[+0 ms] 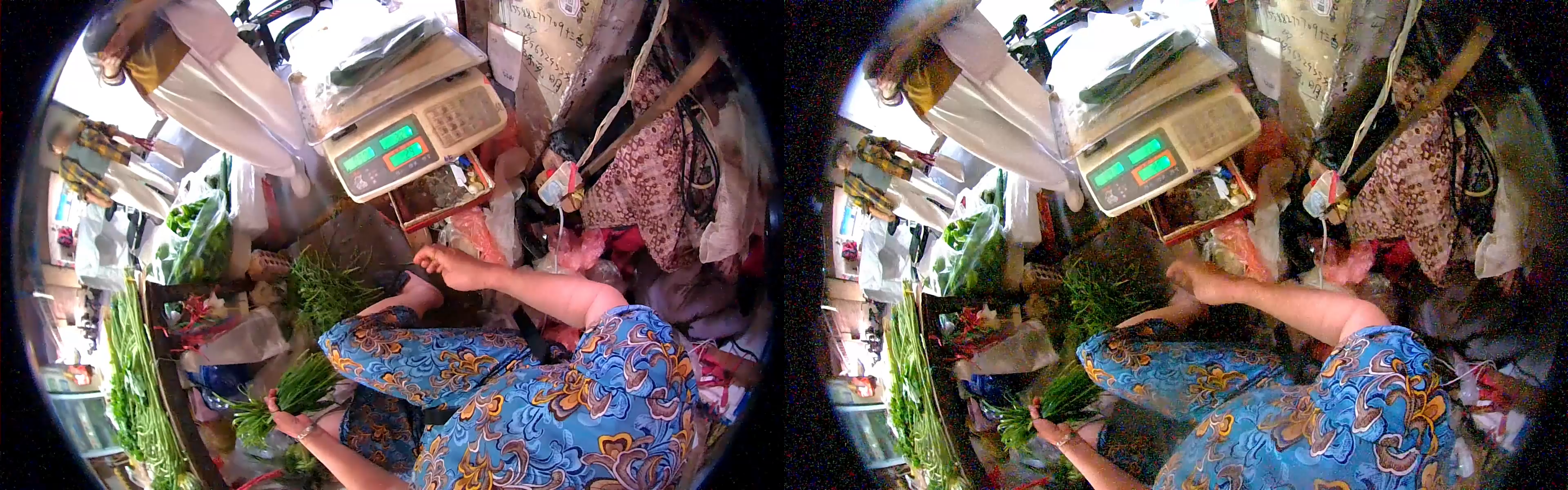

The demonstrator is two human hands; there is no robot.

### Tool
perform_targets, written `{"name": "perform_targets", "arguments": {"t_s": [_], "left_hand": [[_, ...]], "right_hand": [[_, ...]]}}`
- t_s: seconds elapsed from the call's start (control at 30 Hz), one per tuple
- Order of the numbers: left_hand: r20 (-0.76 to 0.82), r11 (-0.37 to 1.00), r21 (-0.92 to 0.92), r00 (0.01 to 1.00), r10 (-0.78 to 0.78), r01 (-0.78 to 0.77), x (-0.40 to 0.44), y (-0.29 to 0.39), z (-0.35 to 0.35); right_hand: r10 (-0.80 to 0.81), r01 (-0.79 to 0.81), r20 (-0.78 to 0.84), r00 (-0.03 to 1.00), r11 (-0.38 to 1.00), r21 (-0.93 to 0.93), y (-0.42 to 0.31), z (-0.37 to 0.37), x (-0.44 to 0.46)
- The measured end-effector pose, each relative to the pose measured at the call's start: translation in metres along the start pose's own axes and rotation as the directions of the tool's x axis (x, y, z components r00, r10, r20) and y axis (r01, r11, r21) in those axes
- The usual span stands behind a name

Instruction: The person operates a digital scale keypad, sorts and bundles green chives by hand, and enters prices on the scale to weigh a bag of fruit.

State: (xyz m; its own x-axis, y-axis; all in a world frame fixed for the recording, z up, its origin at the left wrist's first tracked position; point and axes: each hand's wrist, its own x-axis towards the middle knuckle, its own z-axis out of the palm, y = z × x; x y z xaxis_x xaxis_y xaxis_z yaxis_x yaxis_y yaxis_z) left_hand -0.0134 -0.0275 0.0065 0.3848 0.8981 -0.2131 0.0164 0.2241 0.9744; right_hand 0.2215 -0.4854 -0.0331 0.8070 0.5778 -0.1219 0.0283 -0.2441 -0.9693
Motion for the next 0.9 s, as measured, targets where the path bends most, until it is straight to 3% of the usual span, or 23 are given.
{"name": "perform_targets", "arguments": {"t_s": [0.03,0.17,0.3,0.4,0.47,0.57,0.6,0.63,0.67,0.7,0.73,0.77,0.8,0.83,0.87,0.9], "left_hand": [[-0.013,1.0,-0.026,1.0,-0.006,0.006,-0.001,0.0,0.001],[-0.007,0.999,-0.048,1.0,-0.022,0.022,-0.011,0.007,0.011],[-0.031,0.996,-0.062,0.997,-0.065,0.063,-0.021,0.017,0.022],[-0.053,0.997,-0.055,0.997,-0.056,0.053,-0.018,0.015,0.021],[0.02,0.998,-0.064,1.0,-0.012,0.013,-0.015,0.012,0.019],[0.062,0.999,-0.011,0.997,0.035,-0.034,-0.026,0.027,0.036],[0.076,0.999,-0.011,0.996,0.037,-0.036,-0.036,0.034,0.049],[0.109,0.992,0.02,0.987,0.118,-0.121,-0.03,0.037,0.051],[0.14,0.977,0.046,0.97,0.198,-0.206,-0.025,0.039,0.051],[0.08,0.993,-0.029,0.99,0.116,-0.114,-0.017,0.05,0.054],[0.149,0.923,0.205,0.942,0.3,-0.326,-0.009,0.053,0.047],[0.276,0.759,0.403,0.859,0.432,-0.511,0.001,0.053,0.041],[0.28,0.769,0.419,0.875,0.396,-0.482,-0.002,0.063,0.037],[0.178,0.947,0.202,0.96,0.215,-0.25,-0.006,0.068,0.046],[0.128,0.998,-0.056,0.992,0.008,-0.001,-0.004,0.075,0.06],[0.124,0.999,-0.006,0.991,0.042,-0.042,-0.004,0.077,0.069]], "right_hand": [[0.027,-0.03,0.046,0.999,0.997,0.064,0.001,0.002,-0.002],[0.024,-0.02,0.046,0.999,0.996,-0.09,0.01,0.013,-0.001],[0.033,-0.031,0.025,0.999,0.995,-0.094,0.003,0.018,0.009],[-0.112,0.115,0.03,0.993,0.983,-0.14,-0.006,0.023,0.022],[-0.32,0.307,-0.034,0.947,0.932,-0.195,-0.013,0.032,0.037],[-0.326,0.319,-0.005,0.946,0.928,-0.193,-0.049,0.046,0.06],[-0.394,0.378,-0.015,0.919,0.89,-0.257,-0.043,0.058,0.075],[-0.406,0.399,0.022,0.913,0.885,-0.241,-0.051,0.064,0.087],[-0.475,0.435,0.067,0.877,0.729,-0.528,-0.061,0.073,0.099],[-0.533,0.432,0.129,0.836,0.494,-0.755,-0.072,0.083,0.109],[-0.492,0.478,0.266,0.829,0.375,-0.794,-0.08,0.089,0.114],[-0.479,0.495,0.268,0.836,0.45,-0.743,-0.075,0.103,0.129],[-0.475,0.536,0.315,0.821,0.457,-0.709,-0.076,0.12,0.123],[-0.476,0.565,0.348,0.808,0.459,-0.686,-0.071,0.129,0.121],[-0.468,0.572,0.351,0.811,0.51,-0.642,-0.069,0.137,0.127],[-0.474,0.587,0.362,0.803,0.524,-0.617,-0.069,0.145,0.128]]}}
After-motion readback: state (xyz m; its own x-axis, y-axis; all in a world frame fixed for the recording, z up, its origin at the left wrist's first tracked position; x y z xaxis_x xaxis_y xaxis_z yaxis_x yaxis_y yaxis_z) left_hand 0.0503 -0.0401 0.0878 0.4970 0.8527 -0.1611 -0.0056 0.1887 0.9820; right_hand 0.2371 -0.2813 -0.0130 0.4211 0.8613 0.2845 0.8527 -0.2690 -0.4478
